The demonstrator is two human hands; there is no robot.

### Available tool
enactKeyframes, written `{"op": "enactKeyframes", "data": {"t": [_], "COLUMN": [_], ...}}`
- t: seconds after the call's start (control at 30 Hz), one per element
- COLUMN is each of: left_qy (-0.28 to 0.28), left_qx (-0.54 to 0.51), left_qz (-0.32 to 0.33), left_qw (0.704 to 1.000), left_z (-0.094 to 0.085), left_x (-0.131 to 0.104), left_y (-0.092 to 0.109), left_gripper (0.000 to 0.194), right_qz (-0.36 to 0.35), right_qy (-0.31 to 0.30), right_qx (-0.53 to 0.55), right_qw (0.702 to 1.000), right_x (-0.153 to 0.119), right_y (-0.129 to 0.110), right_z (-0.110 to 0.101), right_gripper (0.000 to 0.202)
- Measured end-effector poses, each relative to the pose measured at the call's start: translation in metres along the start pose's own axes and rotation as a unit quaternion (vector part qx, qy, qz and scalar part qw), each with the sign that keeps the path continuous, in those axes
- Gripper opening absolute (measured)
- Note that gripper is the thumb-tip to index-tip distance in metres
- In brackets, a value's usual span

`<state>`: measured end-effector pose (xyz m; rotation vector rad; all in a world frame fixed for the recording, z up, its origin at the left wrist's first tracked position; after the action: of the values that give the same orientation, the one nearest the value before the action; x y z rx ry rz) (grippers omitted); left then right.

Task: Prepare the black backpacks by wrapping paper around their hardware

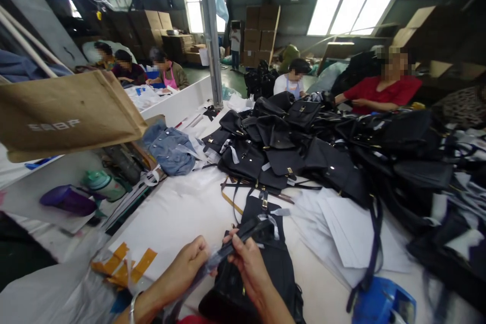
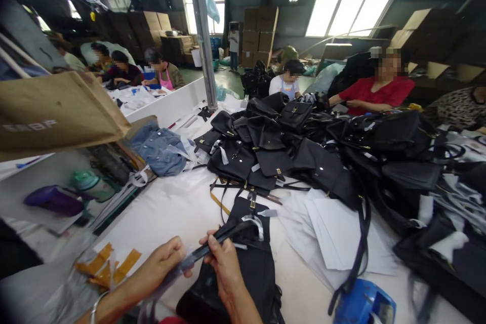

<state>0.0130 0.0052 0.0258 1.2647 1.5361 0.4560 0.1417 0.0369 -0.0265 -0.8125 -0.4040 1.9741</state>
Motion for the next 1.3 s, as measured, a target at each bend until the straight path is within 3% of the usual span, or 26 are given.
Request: {"op": "enactKeyframes", "data": {"t": [0.1,0.2,0.4,0.6,0.87,1.13,1.3], "left_qy": [-0.023,-0.003,0.029,0.062,0.133,0.149,0.145], "left_qx": [-0.044,-0.062,-0.054,-0.02,0.127,0.146,0.12], "left_qz": [-0.017,-0.029,-0.044,-0.033,-0.01,-0.001,0.005], "left_qw": [0.999,0.998,0.997,0.997,0.983,0.978,0.982], "left_z": [0.003,-0.001,-0.003,-0.004,-0.006,0.003,0.011], "left_x": [0.0,-0.002,-0.004,-0.01,-0.017,-0.012,-0.001], "left_y": [-0.007,-0.017,-0.031,-0.021,-0.002,0.002,0.011], "left_gripper": [0.029,0.033,0.033,0.028,0.023,0.024,0.023], "right_qz": [0.01,0.016,0.026,0.025,0.034,0.066,0.064], "right_qy": [-0.015,-0.031,0.008,0.043,0.105,0.046,0.026], "right_qx": [0.002,-0.022,0.014,-0.032,0.111,0.069,0.039], "right_qw": [1.0,0.999,1.0,0.998,0.988,0.994,0.997], "right_x": [0.003,0.005,0.004,0.0,-0.005,-0.004,-0.01], "right_y": [0.012,0.018,0.011,0.012,0.021,0.006,0.017], "right_z": [0.015,0.027,0.013,-0.002,-0.003,-0.008,-0.003], "right_gripper": [0.038,0.04,0.047,0.038,0.038,0.038,0.033]}}
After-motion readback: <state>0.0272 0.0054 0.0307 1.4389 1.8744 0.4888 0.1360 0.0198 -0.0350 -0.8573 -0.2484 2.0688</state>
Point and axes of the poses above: each hand's wrist, its own x-axis towards the middle knuckle, its own z-axis out of the palm, y = z × x, the point moved 9 cm from there along x, towards the middle knuckle, and after that the axes turned 10 degrees about x, right-handed, at the moved point
